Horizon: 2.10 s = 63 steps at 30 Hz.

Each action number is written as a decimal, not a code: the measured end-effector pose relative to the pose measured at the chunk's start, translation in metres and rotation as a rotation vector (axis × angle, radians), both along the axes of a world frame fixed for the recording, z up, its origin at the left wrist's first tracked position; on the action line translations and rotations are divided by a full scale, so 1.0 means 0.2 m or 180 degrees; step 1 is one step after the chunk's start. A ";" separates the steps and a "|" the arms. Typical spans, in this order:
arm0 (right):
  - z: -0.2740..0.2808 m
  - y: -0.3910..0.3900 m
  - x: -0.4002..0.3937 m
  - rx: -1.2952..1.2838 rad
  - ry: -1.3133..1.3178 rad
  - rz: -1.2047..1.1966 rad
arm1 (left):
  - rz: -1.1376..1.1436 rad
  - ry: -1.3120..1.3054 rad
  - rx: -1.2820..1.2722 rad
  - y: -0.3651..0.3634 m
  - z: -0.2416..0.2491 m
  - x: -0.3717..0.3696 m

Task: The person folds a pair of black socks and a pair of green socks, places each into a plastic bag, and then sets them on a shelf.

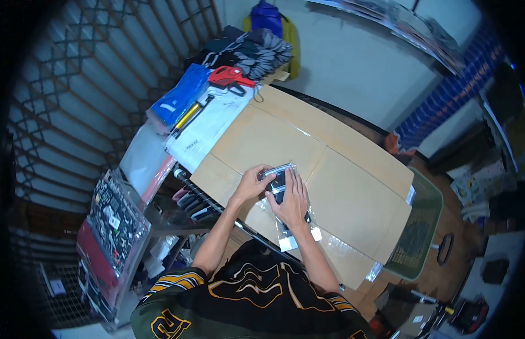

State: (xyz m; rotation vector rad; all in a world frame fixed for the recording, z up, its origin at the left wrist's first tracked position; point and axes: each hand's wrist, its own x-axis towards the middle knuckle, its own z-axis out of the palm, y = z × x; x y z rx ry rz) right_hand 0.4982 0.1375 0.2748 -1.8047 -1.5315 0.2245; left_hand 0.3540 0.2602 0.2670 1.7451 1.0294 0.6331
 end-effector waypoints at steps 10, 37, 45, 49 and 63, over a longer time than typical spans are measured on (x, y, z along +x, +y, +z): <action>-0.03 -0.02 -0.09 -0.0010 0.1086 0.0733 | 0.1464 -0.1390 -0.1227 -0.45 -0.12 -0.35; 0.31 -0.60 -2.06 -0.2864 0.2789 0.4767 | 0.4767 -0.3040 0.0730 -2.38 0.25 -2.05; 0.52 -1.03 -2.66 -0.1832 0.1649 0.5484 | 0.5089 -0.2049 0.0866 -2.86 0.39 -2.50; 0.75 -1.15 -2.90 -0.1196 0.0181 0.6024 | 0.4692 -0.1081 0.0447 -2.90 0.61 -2.62; 0.60 -1.12 -3.67 -0.2801 0.1714 0.5622 | 0.5255 0.0441 0.1411 -2.95 0.75 -3.43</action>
